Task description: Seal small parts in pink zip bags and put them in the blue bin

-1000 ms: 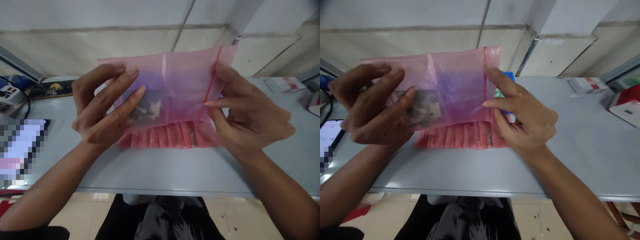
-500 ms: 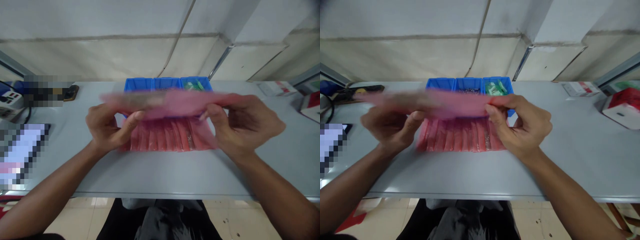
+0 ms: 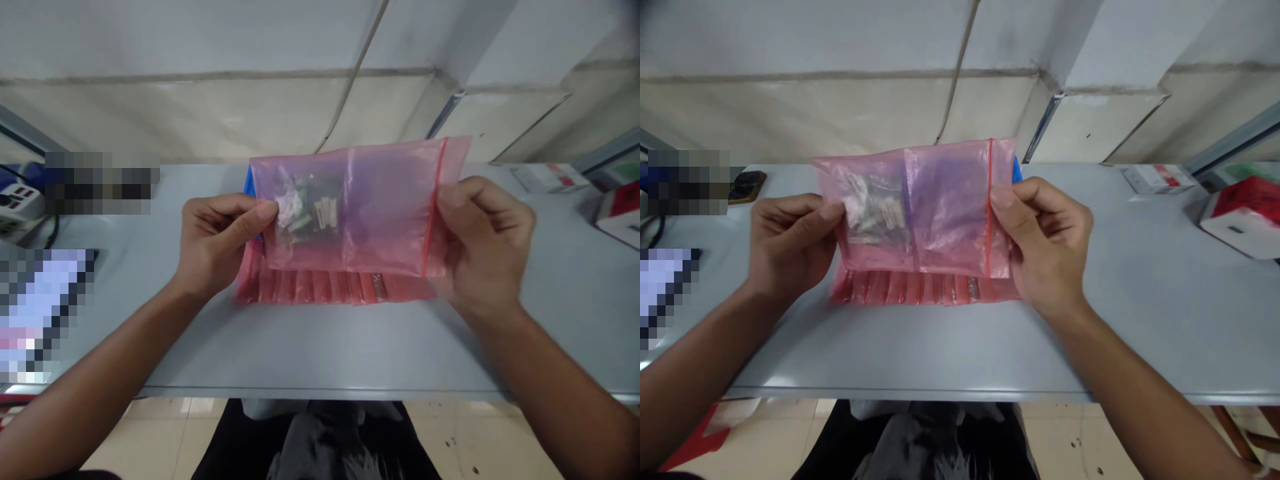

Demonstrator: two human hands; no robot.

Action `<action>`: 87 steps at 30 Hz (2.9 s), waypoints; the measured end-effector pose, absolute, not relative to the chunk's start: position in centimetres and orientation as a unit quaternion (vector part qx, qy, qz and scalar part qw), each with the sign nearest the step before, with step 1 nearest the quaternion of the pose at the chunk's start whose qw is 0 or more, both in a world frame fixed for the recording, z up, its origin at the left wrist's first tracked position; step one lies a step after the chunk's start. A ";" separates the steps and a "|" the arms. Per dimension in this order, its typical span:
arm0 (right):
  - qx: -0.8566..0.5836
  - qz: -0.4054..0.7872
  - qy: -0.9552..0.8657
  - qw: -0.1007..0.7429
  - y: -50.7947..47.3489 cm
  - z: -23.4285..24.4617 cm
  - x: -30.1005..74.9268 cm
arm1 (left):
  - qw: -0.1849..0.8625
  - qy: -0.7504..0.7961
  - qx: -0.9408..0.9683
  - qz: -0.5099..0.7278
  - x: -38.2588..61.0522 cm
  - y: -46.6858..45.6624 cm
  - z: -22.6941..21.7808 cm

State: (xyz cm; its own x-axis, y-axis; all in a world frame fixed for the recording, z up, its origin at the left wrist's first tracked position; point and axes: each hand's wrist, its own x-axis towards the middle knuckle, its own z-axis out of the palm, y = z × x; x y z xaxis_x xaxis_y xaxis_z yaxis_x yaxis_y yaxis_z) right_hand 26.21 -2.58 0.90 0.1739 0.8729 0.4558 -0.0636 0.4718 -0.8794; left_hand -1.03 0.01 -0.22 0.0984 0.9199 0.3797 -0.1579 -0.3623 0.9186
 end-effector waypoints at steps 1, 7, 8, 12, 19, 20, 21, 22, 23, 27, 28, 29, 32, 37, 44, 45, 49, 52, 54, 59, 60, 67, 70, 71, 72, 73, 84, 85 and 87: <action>-0.355 0.392 -0.547 0.649 -2.6 1.1 26.2 | 0.455 0.342 0.578 0.585 -1.0 -0.1 -0.3; -0.346 0.396 -0.705 0.475 -3.4 1.3 25.3 | 0.478 0.348 0.616 0.521 -0.6 -0.7 -0.9; -0.366 0.372 -0.715 0.465 -3.6 1.2 25.2 | 0.486 0.340 0.625 0.509 -0.5 -0.8 -0.9; -0.401 0.330 -0.708 0.478 -3.9 0.6 24.9 | 0.484 0.322 0.652 0.487 -0.2 -1.3 -0.8; -0.376 0.285 -0.733 0.490 -3.9 0.5 24.6 | 0.271 0.470 0.607 0.580 -1.6 0.8 1.0; -0.375 0.288 -0.727 0.498 -3.9 0.4 24.5 | 0.237 0.470 0.594 0.608 -2.1 1.4 1.1; -0.376 0.289 -0.721 0.505 -3.8 0.3 24.5 | 0.225 0.469 0.586 0.621 -2.6 1.9 1.2; -0.381 0.288 -0.715 0.511 -3.8 0.1 24.5 | 0.231 0.469 0.588 0.617 -3.0 2.3 1.2; -0.387 0.285 -0.711 0.514 -3.7 0.0 24.5 | 0.245 0.466 0.598 0.604 -3.2 2.4 1.2; -0.381 0.286 -0.703 0.528 -3.7 0.2 24.8 | 0.296 0.437 0.662 0.532 -2.1 1.0 1.1; -0.373 0.291 -0.699 0.536 -3.8 0.3 24.9 | 0.316 0.420 0.674 0.519 -1.6 0.3 1.0; -0.368 0.295 -0.693 0.545 -4.0 0.5 24.9 | 0.343 0.401 0.682 0.507 -1.0 -0.3 1.0; -0.362 0.296 -0.686 0.557 -4.5 0.9 24.8 | 0.436 0.364 0.684 0.458 0.4 -1.7 0.8; -0.337 0.314 -0.729 0.507 -4.4 0.4 24.1 | 0.458 0.402 0.611 0.504 -0.5 -0.4 0.4; -0.340 0.248 -0.738 0.527 -3.5 -0.4 23.9 | 0.255 0.437 0.678 0.534 -5.5 6.0 0.2; -0.342 0.242 -0.741 0.525 -3.5 -0.4 23.9 | 0.185 0.442 0.721 0.500 -6.0 6.4 0.3; -0.335 0.210 -0.760 0.517 -3.6 -0.2 23.9 | -0.032 0.421 0.823 0.380 -6.4 5.8 1.1; -0.329 0.197 -0.769 0.511 -3.5 -0.3 24.0 | -0.004 0.392 0.877 0.278 -5.2 4.9 1.4; -0.333 0.180 -0.774 0.508 -3.4 -0.1 24.3 | 0.003 0.397 0.897 0.192 -4.4 4.6 1.5; -0.414 0.085 -0.773 0.472 -2.7 1.5 26.4 | 0.021 0.429 0.899 0.080 -3.2 4.5 1.5; -0.438 0.080 -0.772 0.455 -2.6 1.9 27.0 | 0.023 0.428 0.900 0.078 -3.2 4.5 1.4; -0.572 0.017 -0.814 0.102 -2.3 2.2 28.9 | 0.041 0.398 0.904 0.149 -3.2 4.8 0.1; -0.574 0.029 -0.818 0.015 -2.5 1.4 28.8 | 0.010 0.400 0.892 0.213 -3.4 4.3 -0.4; -0.568 0.040 -0.822 0.006 -2.5 1.2 28.6 | -0.006 0.403 0.885 0.234 -3.4 4.1 -0.5; -0.561 0.052 -0.826 0.001 -2.5 1.0 28.5 | -0.021 0.408 0.878 0.249 -3.5 3.9 -0.6; -0.557 0.063 -0.828 0.000 -2.5 1.0 28.4 | -0.032 0.411 0.873 0.260 -3.5 3.7 -0.8; -0.449 0.311 -0.754 0.365 -2.7 2.8 28.4 | 0.017 0.394 0.877 0.275 -2.3 1.5 -0.7; -0.426 0.320 -0.740 0.411 -2.9 2.7 27.9 | 0.049 0.376 0.867 0.322 -1.9 0.8 -0.4; -0.394 0.329 -0.715 0.475 -3.5 2.2 26.7 | 0.190 0.336 0.842 0.378 -1.0 -0.9 0.2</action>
State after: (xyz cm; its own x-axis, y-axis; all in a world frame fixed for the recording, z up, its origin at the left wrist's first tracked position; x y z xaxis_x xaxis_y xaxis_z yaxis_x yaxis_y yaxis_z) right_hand 26.69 -3.52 2.17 -0.2382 0.8753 0.4209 0.2501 0.4740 -0.8442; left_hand -1.03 -0.88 0.23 0.4892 0.7086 0.5085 0.4209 -0.7024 0.5740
